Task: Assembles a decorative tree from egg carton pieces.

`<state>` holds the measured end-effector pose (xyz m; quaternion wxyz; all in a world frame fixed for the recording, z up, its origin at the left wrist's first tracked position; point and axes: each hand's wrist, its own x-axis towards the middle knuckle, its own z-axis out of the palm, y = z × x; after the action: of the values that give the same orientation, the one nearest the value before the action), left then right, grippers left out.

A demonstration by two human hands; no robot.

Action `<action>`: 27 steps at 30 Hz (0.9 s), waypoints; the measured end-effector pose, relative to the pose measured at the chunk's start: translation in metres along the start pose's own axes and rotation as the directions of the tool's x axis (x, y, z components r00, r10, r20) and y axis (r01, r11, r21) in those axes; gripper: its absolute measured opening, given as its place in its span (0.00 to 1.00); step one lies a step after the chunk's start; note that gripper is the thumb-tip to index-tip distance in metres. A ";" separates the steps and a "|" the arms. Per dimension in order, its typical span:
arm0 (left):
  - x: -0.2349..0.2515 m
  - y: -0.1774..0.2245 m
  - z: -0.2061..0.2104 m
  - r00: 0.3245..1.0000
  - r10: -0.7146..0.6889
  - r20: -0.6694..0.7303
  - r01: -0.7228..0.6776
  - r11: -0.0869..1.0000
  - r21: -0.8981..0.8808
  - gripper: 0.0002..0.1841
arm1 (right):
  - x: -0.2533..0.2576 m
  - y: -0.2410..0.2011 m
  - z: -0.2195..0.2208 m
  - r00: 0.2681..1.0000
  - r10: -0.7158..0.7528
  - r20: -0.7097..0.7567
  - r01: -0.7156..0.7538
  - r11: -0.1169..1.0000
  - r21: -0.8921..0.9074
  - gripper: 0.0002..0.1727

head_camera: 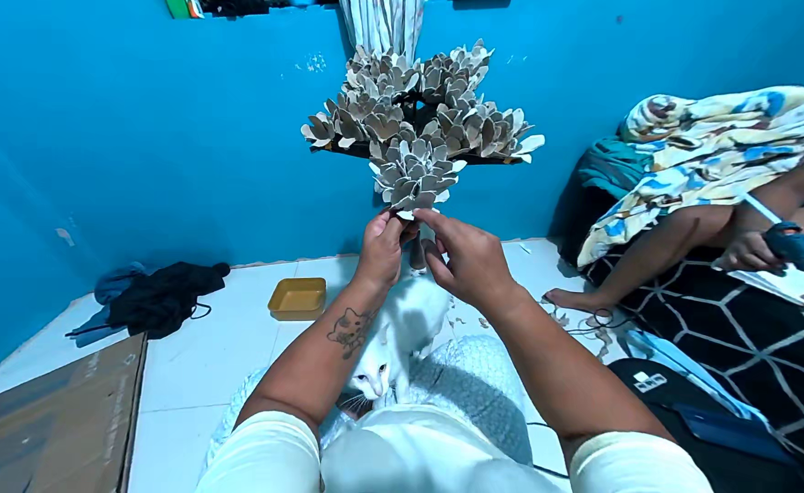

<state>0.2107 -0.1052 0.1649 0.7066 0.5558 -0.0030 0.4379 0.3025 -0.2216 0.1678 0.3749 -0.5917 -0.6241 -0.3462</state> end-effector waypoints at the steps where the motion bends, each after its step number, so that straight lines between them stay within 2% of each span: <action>1: 0.000 0.000 0.000 1.000 0.005 0.004 -0.005 1.000 -0.001 0.14 | 0.004 -0.001 -0.003 0.999 0.018 0.029 -0.017 0.999 -0.037 0.26; 8: 0.000 0.002 0.001 1.000 0.012 -0.008 -0.012 1.000 0.011 0.14 | 0.017 -0.010 -0.011 0.998 0.052 0.043 -0.046 0.989 -0.141 0.21; 15: -0.002 0.000 -0.001 0.996 0.080 0.024 -0.081 0.996 0.032 0.14 | 0.014 -0.013 -0.007 0.999 0.049 0.003 -0.047 0.984 -0.174 0.21; 21: 0.000 0.040 -0.001 0.996 0.062 0.067 -0.072 0.985 0.155 0.14 | 0.024 -0.026 -0.012 0.998 0.056 -0.006 -0.056 0.986 -0.157 0.27; 24: 0.007 0.048 0.001 0.997 0.074 0.029 -0.078 0.986 0.147 0.15 | 0.045 -0.035 -0.016 0.994 0.101 0.041 -0.095 0.986 -0.135 0.25; 27: 0.012 0.061 0.002 0.998 0.062 -0.026 -0.060 0.994 0.093 0.17 | 0.069 -0.042 -0.016 0.995 0.084 0.049 -0.078 0.990 -0.120 0.19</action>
<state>0.1810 -0.0997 0.2197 0.6666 0.5810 0.0102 0.4670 0.2602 -0.2056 0.2365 0.3363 -0.6466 -0.5880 -0.3509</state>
